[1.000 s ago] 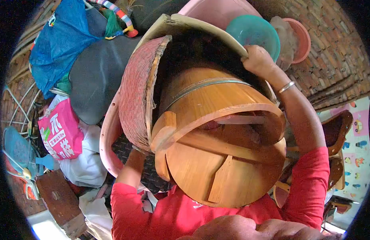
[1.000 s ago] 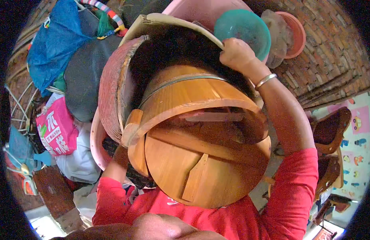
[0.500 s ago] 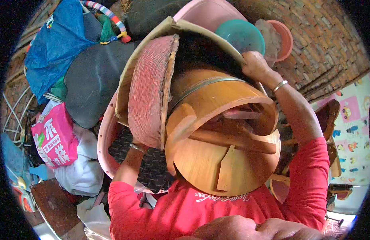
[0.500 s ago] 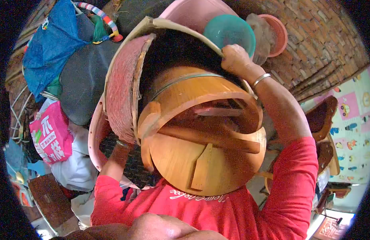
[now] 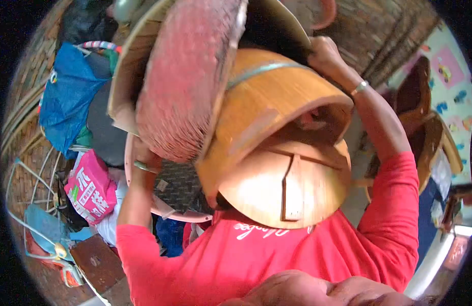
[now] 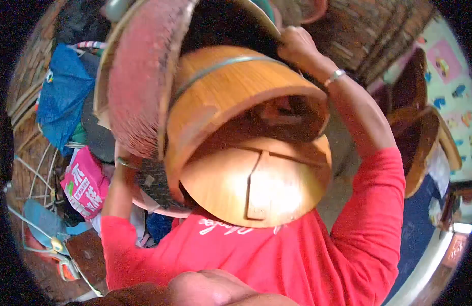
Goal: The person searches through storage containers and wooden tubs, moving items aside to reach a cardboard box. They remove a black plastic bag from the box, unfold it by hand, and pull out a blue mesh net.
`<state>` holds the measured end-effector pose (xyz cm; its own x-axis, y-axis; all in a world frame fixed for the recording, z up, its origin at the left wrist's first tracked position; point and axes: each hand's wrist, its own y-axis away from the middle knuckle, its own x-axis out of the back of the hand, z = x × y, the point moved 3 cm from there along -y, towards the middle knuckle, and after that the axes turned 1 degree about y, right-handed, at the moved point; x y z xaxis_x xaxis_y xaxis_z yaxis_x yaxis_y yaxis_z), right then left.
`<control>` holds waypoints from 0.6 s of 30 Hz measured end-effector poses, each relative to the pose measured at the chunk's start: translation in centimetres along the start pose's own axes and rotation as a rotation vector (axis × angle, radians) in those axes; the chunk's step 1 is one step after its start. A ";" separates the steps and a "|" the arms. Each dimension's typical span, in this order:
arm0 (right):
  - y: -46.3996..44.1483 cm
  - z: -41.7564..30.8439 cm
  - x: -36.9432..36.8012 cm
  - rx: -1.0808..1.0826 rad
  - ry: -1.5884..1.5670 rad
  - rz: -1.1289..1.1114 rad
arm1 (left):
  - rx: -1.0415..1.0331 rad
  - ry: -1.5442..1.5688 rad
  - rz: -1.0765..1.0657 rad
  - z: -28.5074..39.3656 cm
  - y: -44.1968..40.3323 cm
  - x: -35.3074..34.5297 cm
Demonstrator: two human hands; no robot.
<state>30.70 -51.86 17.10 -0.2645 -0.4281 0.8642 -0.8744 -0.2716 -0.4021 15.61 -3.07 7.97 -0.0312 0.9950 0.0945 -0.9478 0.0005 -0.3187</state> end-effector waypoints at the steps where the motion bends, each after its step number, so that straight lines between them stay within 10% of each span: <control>1: 1.3 0.6 0.9 0.021 0.006 0.054 | -0.019 -0.035 0.001 1.0 -0.5 -0.2; 18: 28.0 10.3 12.9 -0.308 -0.222 0.427 | 0.273 -0.024 -0.145 15.5 -5.7 -21.4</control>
<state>7.04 -73.90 13.87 -0.5572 -0.6249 0.5468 -0.7961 0.2150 -0.5657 16.76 -25.88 22.38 0.1064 0.9839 0.1434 -0.9930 0.1125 -0.0354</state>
